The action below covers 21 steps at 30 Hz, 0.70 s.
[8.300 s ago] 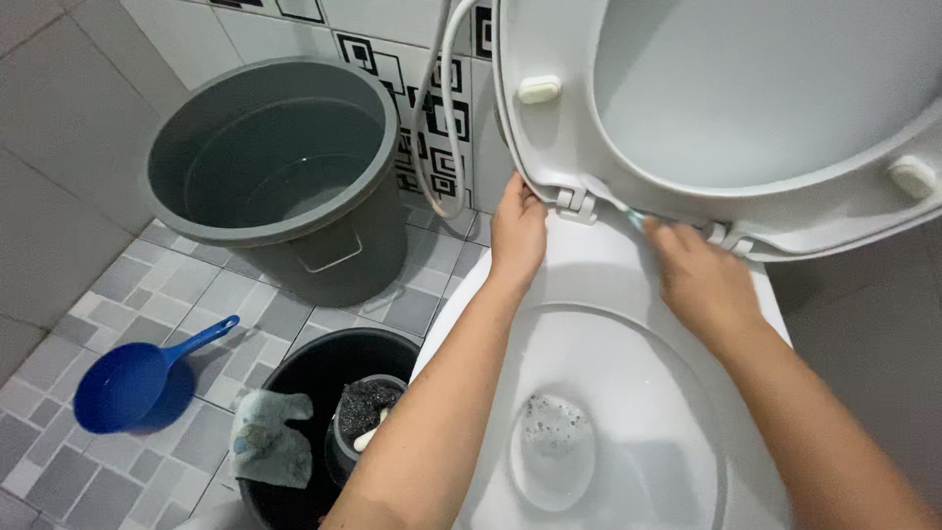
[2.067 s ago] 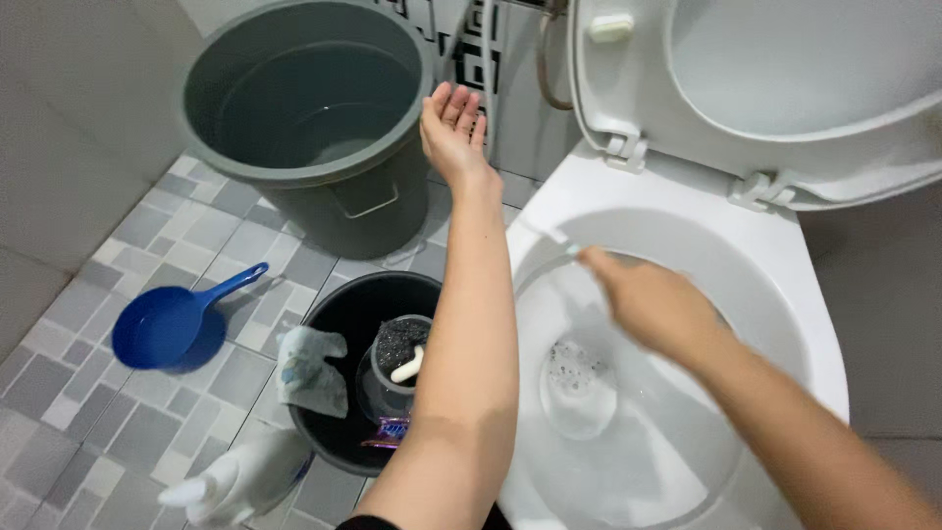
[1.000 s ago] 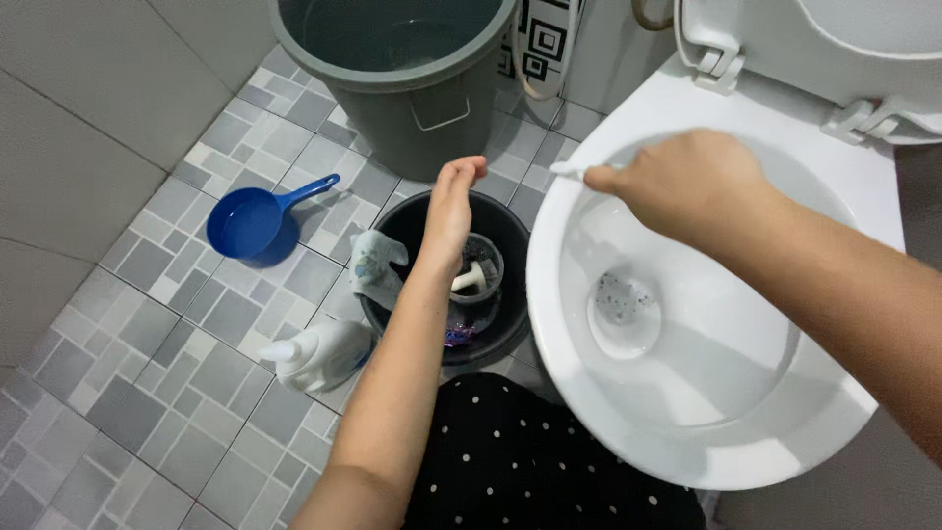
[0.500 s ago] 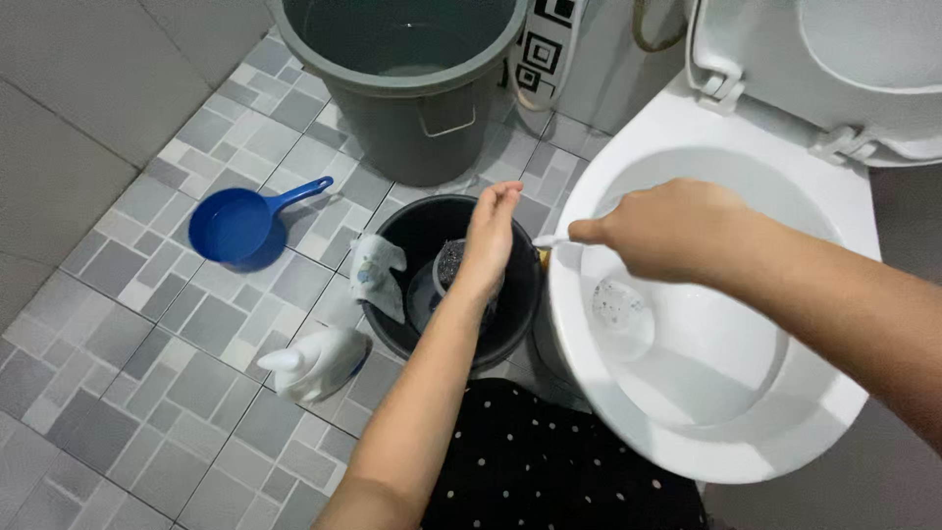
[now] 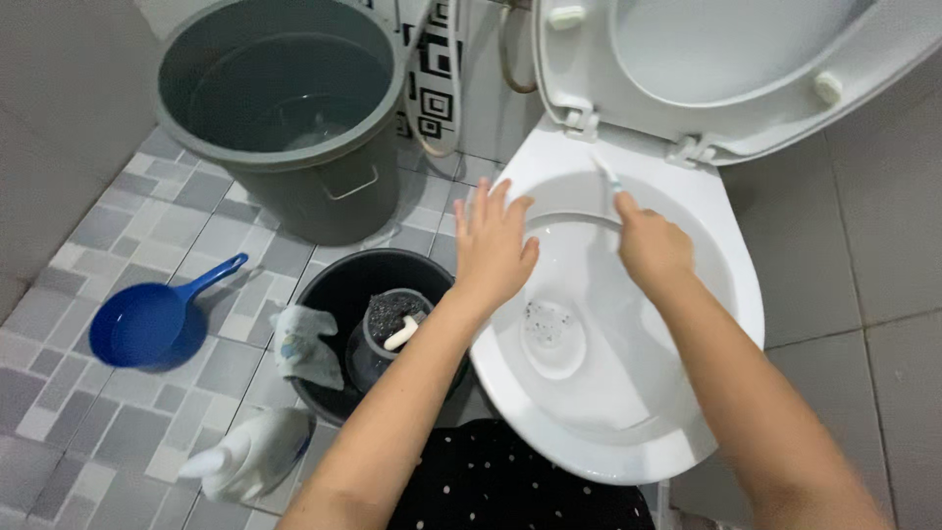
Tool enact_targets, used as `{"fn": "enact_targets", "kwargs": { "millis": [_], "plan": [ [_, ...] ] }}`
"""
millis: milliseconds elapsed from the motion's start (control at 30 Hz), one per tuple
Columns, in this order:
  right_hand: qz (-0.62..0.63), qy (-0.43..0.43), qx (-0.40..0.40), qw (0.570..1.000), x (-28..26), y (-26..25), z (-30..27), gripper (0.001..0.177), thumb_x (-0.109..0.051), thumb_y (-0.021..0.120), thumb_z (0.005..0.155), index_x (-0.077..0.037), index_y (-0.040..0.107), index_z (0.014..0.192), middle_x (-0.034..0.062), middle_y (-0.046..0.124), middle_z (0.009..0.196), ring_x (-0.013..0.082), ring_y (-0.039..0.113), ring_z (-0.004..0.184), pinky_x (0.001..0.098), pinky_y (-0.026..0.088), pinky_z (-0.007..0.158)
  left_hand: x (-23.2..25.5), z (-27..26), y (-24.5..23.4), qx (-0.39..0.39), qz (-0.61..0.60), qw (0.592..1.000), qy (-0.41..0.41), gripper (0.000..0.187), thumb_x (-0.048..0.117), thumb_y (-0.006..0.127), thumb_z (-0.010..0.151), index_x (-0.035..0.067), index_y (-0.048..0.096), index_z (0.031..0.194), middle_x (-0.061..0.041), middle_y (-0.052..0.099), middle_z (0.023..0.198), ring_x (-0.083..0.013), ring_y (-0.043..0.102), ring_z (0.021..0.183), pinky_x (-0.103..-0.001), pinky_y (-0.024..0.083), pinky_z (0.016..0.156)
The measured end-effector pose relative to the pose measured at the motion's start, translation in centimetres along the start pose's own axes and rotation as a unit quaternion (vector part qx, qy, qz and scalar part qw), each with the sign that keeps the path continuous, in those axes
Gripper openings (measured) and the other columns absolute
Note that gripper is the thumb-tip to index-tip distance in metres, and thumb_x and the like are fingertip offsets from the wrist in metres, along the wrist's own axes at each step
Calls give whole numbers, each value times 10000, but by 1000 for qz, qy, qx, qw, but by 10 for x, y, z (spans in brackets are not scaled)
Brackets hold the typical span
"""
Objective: The person scrubs the rim, hinges, and seat of a toilet using a toothbrush while holding a packet of cleaning powder. They then scrub the toilet lid and close it.
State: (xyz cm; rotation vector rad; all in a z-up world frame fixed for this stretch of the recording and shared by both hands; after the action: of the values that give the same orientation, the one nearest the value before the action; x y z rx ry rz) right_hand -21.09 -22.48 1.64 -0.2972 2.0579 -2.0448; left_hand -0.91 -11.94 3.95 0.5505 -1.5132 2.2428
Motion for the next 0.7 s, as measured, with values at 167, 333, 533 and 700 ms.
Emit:
{"fn": "enact_targets", "kwargs": {
  "millis": [167,333,533,700],
  "plan": [
    [49,68,13,996,49,4,28,389,-79,510,923,-106,460,1309,319,695,969,512,680,916,607,525,789,30,44,65,-16,-28,998,52,686,270,734,827,22,498,1423,-224,376,1558,-421,220,1511,-613,156,1214],
    [120,13,9,993,7,11,66,480,-27,506,900,-66,410,1369,384,675,987,534,673,947,632,501,853,22,54,82,43,86,995,25,795,183,729,747,10,458,1474,-207,370,1581,-407,231,1521,-627,149,1214],
    [147,55,-55,986,18,0,71,506,-25,512,880,-82,371,1363,374,679,1025,516,694,963,607,547,828,20,52,74,49,91,994,22,843,190,752,733,15,436,1495,-196,377,1579,-406,228,1521,-664,140,1205],
    [114,11,-36,993,-15,23,49,321,-49,464,972,-102,440,1288,366,693,1026,522,682,983,619,509,869,26,51,74,49,77,995,43,856,191,765,733,26,422,1500,-183,384,1579,-376,246,1523,-653,148,1204]
  ]
}}
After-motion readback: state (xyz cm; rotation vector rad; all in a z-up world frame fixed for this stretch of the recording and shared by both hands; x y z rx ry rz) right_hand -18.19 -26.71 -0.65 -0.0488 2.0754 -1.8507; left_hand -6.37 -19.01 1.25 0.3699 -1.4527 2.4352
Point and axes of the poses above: each hand's wrist, its own z-axis towards the middle knuckle, its own y-axis out of the palm, x = y × z, the point moved 9 cm from there along z, towards the middle knuckle
